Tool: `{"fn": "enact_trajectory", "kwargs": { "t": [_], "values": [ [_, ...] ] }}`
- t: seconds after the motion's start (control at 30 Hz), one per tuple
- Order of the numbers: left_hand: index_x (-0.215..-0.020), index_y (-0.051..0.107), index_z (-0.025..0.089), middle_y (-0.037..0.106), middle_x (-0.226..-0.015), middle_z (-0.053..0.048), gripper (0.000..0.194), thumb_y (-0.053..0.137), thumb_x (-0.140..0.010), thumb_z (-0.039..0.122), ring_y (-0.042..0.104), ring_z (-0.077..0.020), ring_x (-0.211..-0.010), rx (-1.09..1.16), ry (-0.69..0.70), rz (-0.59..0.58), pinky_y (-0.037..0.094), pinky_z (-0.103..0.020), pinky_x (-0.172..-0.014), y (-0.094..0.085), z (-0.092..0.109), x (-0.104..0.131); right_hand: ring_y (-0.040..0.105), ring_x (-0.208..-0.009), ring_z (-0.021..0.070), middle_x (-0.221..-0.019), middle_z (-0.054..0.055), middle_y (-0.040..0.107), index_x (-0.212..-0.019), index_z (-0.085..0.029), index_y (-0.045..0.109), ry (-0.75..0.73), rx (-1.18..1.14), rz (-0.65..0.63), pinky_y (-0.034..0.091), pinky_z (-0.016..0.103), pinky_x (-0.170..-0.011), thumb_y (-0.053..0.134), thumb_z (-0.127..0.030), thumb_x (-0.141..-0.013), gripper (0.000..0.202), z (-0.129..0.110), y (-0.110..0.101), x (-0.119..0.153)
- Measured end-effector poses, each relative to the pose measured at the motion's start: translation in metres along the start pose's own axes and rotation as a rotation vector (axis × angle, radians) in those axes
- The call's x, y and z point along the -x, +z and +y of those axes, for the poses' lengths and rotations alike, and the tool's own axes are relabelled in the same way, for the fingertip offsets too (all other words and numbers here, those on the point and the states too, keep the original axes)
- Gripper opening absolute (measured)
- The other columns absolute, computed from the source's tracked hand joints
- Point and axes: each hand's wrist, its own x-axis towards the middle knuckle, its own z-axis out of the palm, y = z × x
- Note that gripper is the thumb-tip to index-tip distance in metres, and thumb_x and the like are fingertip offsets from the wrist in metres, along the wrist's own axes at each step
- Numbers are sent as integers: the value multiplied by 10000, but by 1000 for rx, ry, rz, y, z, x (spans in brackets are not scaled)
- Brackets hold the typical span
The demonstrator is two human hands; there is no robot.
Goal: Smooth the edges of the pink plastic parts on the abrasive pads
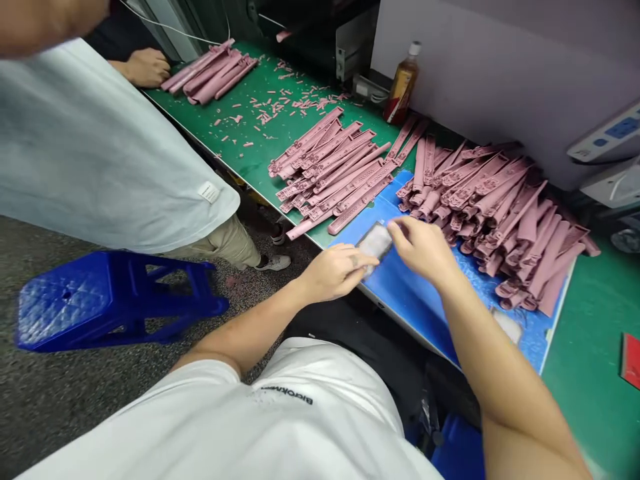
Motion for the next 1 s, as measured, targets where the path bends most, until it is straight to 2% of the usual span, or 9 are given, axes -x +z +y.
{"fn": "enact_trajectory", "kwargs": {
  "t": [0.13,0.27,0.37,0.47,0.57,0.67,0.77,0.87,1.0],
  "values": [
    [-1326,906,213,892,-1071,-106,312,623,-1194,211,856,-271,-1034,-9,-117,165,673,-439,-1054,-38,-8,32,844,-1294,459,-1227,309,870,-1018,-157,814,274,158,-110,637,552,-1165,589,-549,-1237,503,-41,44,-110],
    [-1269,906,206,879,-1016,-85,285,632,-1193,209,848,-244,-988,72,-156,268,680,-395,-1013,-56,-12,54,837,-833,349,-872,204,829,-871,-172,769,438,-33,-177,693,459,-858,649,-392,-1180,398,-46,57,-143],
    [-1289,897,205,875,-1061,-95,281,645,-1183,271,829,-242,-971,97,-320,294,686,-386,-980,-48,-15,68,614,-502,208,-604,65,670,-711,-232,650,496,-327,-124,532,320,-532,710,-313,-1109,410,-39,54,-114],
    [-1413,841,193,863,-1151,-105,390,776,-1125,448,802,-235,-933,162,-570,287,679,-355,-868,-33,-19,69,531,-434,166,-540,7,596,-689,-263,565,475,-567,-5,390,265,-408,784,-353,-1033,417,-40,53,-62],
    [-1556,752,184,846,-1214,-115,683,899,-1030,594,808,-235,-927,435,-698,137,663,-317,-750,-21,-18,58,556,-464,149,-565,-19,588,-724,-270,553,401,-754,44,447,249,-428,828,-502,-985,444,-52,58,-12],
    [-1700,651,183,797,-1030,-63,862,938,-1008,609,713,-175,-666,834,-755,-69,574,-274,-557,-16,-11,44,615,-542,145,-681,-3,681,-820,-255,646,329,-855,68,533,259,-495,854,-668,-947,480,-67,63,25],
    [-1804,542,190,686,-843,32,995,986,-984,539,560,-113,-481,1033,-803,-111,466,-232,-443,-21,-4,39,665,-565,155,-798,15,772,-988,-249,708,339,-920,143,564,275,-503,851,-704,-947,478,-72,56,50],
    [-1869,478,264,706,-861,34,1028,963,-1005,541,558,-111,-437,1098,-822,-80,417,-210,-389,-35,1,41,586,-486,129,-744,-48,699,-1094,-277,658,346,-928,331,467,246,-428,827,-651,-984,426,-62,38,72],
    [-1675,716,216,741,-821,-38,753,730,-1075,671,613,-194,-415,1232,-773,-95,479,-298,-370,-63,6,37,568,-510,113,-776,-81,640,-1071,-309,542,332,-903,519,469,236,-432,848,-538,-942,403,-39,17,98]
  ]
}}
